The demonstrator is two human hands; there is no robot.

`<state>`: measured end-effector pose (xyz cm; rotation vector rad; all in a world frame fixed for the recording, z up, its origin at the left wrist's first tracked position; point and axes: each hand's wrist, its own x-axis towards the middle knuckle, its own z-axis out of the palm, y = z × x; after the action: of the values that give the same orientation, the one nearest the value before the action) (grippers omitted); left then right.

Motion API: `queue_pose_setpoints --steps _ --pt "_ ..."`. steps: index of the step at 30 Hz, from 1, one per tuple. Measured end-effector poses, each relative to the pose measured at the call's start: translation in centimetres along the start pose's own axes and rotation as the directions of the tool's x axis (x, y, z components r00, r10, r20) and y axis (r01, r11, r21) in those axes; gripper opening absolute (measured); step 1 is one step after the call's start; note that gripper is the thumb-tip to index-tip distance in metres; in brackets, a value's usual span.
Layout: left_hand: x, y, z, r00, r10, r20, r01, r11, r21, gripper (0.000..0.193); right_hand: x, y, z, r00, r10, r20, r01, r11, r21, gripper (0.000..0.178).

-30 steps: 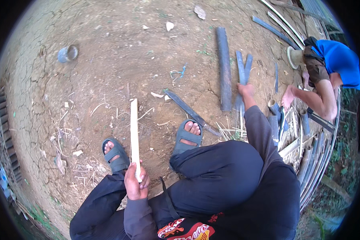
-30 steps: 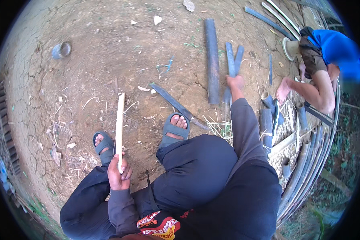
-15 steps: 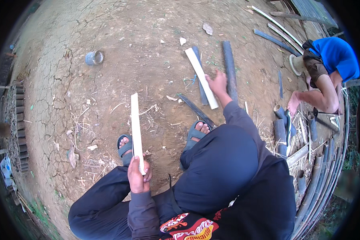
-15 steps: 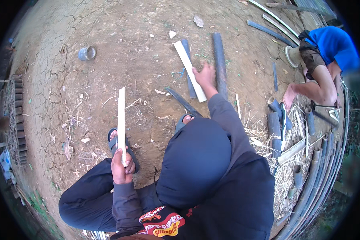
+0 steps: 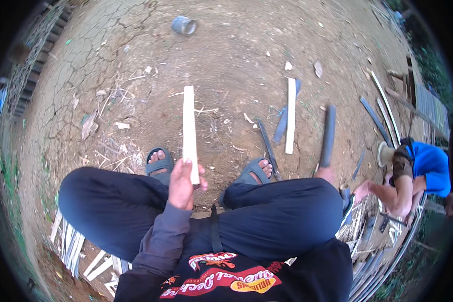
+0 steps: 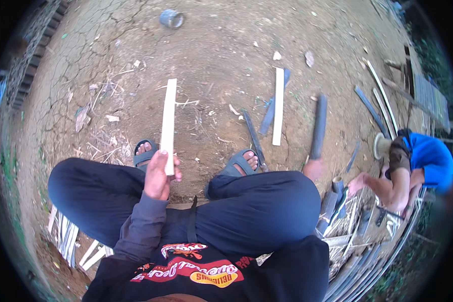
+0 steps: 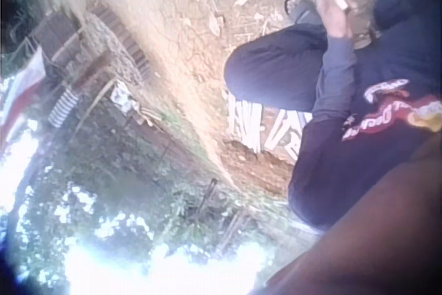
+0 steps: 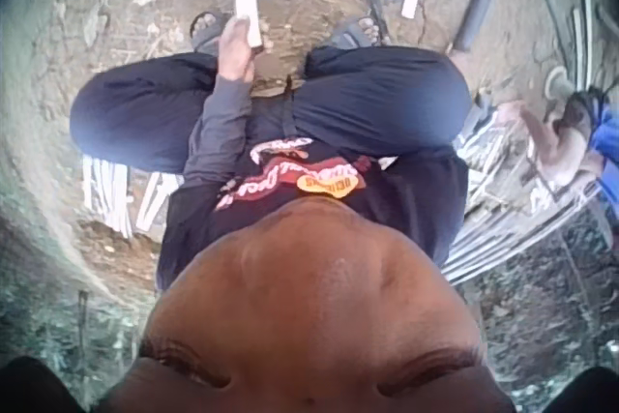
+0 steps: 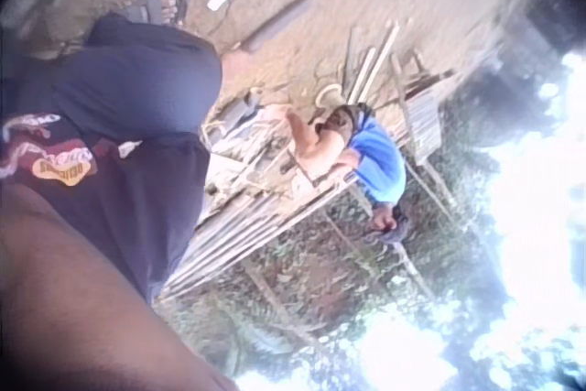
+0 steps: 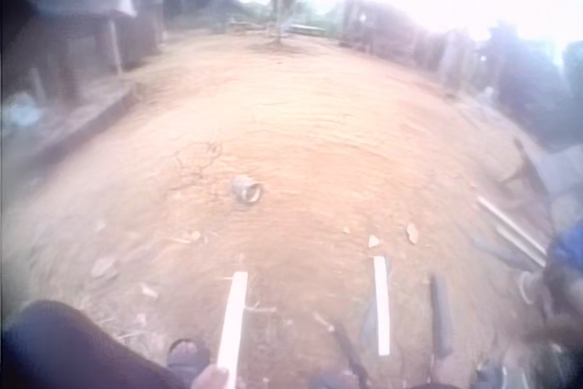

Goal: The person sits on the ground and uses a large knife to shave and smooth a piece of bamboo. They hold the bamboo with one hand and carefully scrape the blade along its length to remove the outer layer and flatten the surface.

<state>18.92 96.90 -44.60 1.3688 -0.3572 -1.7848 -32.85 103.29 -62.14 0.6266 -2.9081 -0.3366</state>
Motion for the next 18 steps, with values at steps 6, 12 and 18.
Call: queue_pose_setpoints --steps 6,12,18 --pt "1.2 3.3 2.8 0.995 -0.026 0.099 0.040 0.990 -0.134 0.029 -15.1 -1.8 -3.5 0.743 -0.650 -0.160 0.669 0.722 0.178 0.050" --pt "2.9 6.1 3.1 0.965 -0.087 0.247 0.101 0.994 -0.044 0.023 -26.6 -2.1 0.5 0.596 -0.771 0.224 0.726 0.637 0.261 0.044" --pt "1.7 10.5 4.3 0.958 -0.114 0.263 0.100 0.993 0.066 0.022 -14.4 -2.5 -2.4 0.639 -0.721 0.266 0.706 0.688 0.169 0.039"
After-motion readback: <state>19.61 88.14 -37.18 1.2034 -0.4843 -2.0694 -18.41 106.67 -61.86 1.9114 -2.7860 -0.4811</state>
